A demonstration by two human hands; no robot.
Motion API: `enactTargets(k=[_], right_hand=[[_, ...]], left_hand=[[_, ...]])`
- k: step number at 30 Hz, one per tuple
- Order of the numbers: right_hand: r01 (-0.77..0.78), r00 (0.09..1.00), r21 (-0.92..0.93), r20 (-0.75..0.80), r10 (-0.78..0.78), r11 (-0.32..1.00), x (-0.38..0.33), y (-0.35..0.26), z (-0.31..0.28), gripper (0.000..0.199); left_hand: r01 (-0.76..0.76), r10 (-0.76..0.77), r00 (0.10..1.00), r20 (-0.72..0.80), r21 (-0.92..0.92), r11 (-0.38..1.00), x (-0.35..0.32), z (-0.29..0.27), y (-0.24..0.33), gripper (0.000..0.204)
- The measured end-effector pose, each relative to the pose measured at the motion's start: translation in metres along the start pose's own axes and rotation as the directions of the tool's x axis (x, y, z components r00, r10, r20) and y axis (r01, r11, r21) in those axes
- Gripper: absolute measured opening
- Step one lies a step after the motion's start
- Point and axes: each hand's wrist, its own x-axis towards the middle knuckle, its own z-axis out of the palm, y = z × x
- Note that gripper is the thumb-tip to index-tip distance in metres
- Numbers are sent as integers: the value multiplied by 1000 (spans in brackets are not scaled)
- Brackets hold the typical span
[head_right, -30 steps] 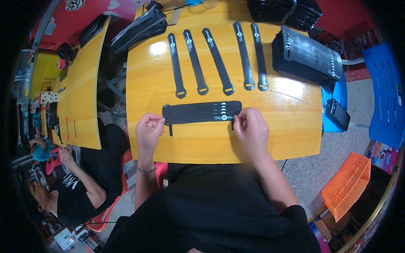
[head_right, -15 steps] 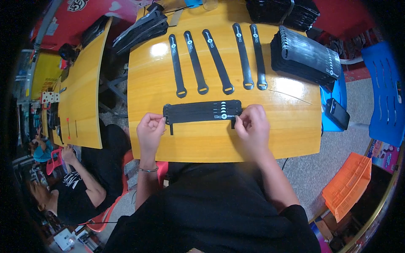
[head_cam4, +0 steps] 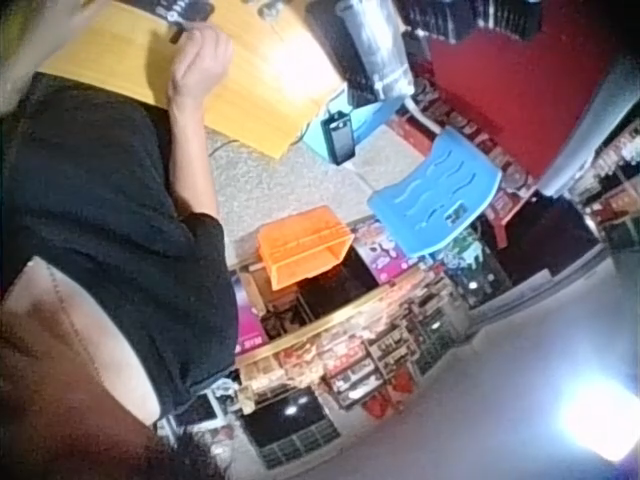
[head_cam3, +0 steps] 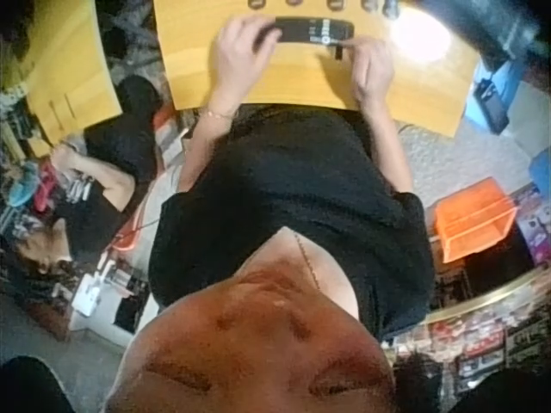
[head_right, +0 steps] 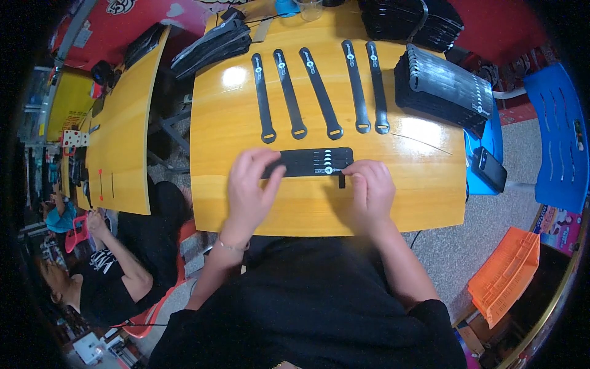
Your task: The person is assembling and organizing black flexible straps at a manufacturing workspace.
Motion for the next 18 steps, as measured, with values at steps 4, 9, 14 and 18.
enactTargets(k=[4, 9, 14, 18], right_hand=[[-44, 998, 145, -41, 50, 988, -1, 7, 0, 21], [-156, 985, 211, -35, 167, 965, -2, 5, 0, 20], [-178, 982, 247, -23, 189, 953, -3, 6, 0, 18], [-185, 981, 230, -22, 195, 955, -4, 9, 0, 15]], left_hand=[[91, -79, 994, -77, 170, 981, 43, 12, -33, 41], [246, -238, 969, -68, 373, 895, 61, 11, -72, 68], [409, -374, 912, -167, 414, 813, 31, -25, -118, 89], [520, -508, 853, -117, 264, 812, 8, -57, -133, 78]])
